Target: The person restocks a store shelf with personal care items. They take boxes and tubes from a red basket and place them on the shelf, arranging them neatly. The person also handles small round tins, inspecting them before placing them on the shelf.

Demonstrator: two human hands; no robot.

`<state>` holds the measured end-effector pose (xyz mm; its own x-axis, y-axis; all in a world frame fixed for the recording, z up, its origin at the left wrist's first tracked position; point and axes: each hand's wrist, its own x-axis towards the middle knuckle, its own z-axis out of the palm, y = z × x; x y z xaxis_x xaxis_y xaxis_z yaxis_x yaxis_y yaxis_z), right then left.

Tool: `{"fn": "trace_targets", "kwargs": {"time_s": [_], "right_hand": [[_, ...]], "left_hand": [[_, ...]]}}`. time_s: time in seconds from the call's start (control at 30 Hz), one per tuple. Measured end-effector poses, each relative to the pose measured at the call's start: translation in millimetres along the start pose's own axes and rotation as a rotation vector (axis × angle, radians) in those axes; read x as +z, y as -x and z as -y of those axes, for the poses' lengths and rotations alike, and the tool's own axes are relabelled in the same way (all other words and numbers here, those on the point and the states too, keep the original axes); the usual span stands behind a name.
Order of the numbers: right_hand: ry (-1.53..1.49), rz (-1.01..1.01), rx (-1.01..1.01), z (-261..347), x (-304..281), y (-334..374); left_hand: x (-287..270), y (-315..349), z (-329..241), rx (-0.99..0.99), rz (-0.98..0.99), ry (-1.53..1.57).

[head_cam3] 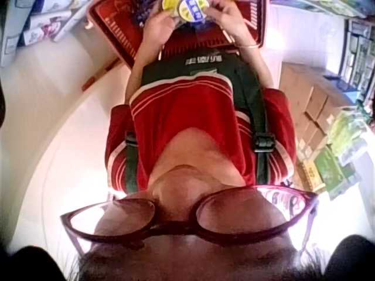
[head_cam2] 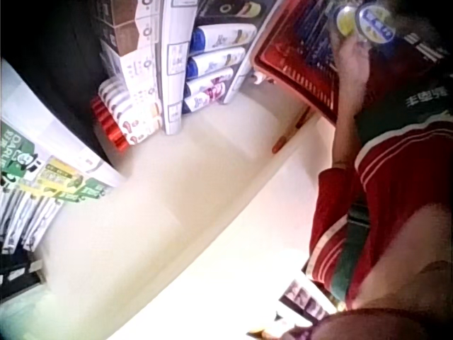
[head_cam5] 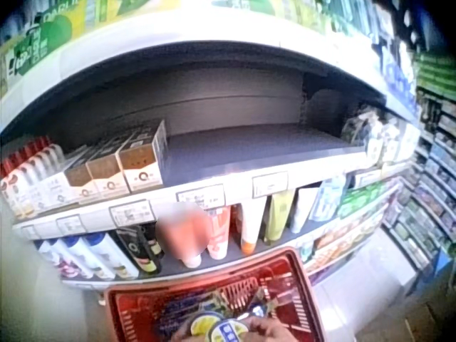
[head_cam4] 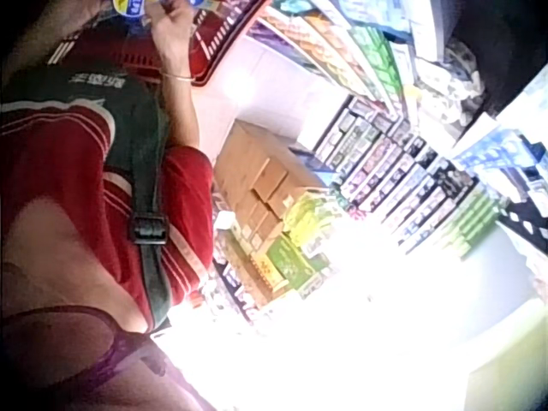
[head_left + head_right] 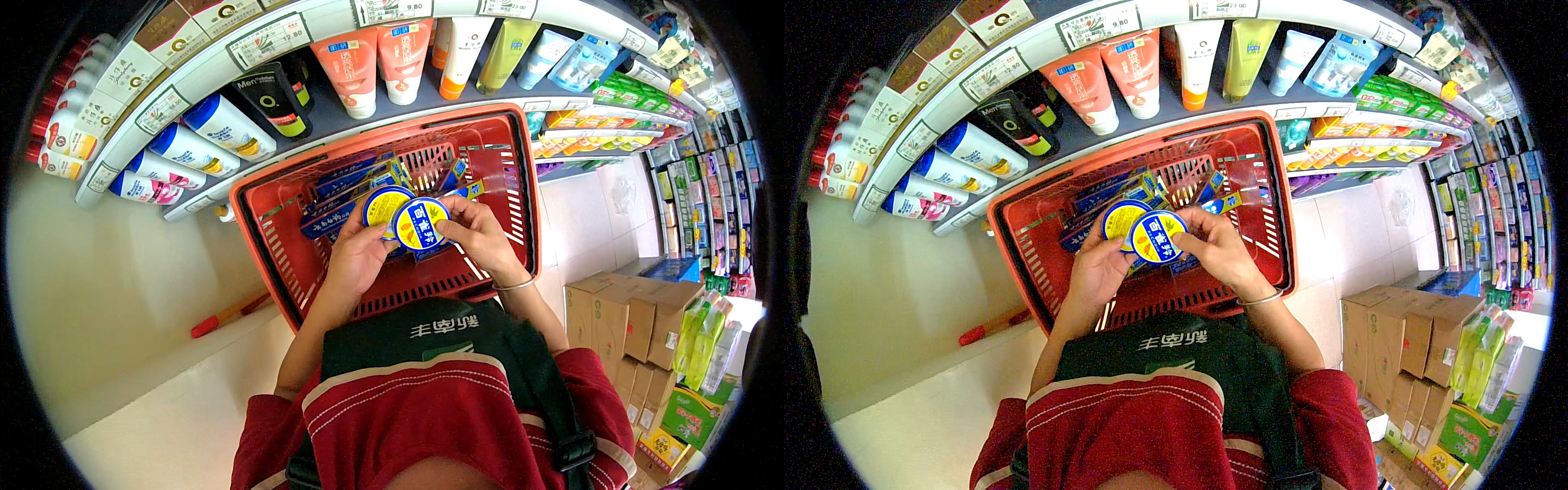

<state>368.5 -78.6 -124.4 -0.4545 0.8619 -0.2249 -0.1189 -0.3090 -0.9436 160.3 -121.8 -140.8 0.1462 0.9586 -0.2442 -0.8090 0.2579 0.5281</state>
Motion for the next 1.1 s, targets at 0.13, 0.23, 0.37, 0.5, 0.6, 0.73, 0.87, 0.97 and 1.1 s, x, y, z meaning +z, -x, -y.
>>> {"fn": "trace_targets", "kwargs": {"time_s": [0.13,0.23,0.37,0.5,0.6,0.73,0.87,0.97,1.1], "right_hand": [[-0.038,0.003,-0.003,1,0,0],[-0.051,-0.011,-0.008,7,-2,1],[-0.058,-0.064,-0.028,9,-6,1],[-0.105,-0.107,0.002,9,-11,0],[-0.153,-0.134,0.015,11,-13,1],[-0.306,-0.044,-0.026,6,-25,1],[-0.372,0.043,-0.232,2,-21,-3],[-0.458,0.050,-0.195,4,-19,-4],[-0.519,0.104,-0.181,-6,-25,-6]], "left_hand": [[-2,0,-2,-0.001,-0.004,0.004],[-5,-1,-4,0.004,0.002,-0.005],[-5,0,-6,0.014,-0.016,-0.029],[-10,-2,-6,0.017,-0.002,-0.023],[-8,-2,-8,0.016,0.007,-0.040],[-3,-1,-12,0.004,-0.006,-0.094],[0,-1,-15,0.002,-0.051,-0.128],[-1,-1,-17,-0.015,-0.054,-0.116],[-2,-3,-15,-0.016,-0.077,-0.148]]}}
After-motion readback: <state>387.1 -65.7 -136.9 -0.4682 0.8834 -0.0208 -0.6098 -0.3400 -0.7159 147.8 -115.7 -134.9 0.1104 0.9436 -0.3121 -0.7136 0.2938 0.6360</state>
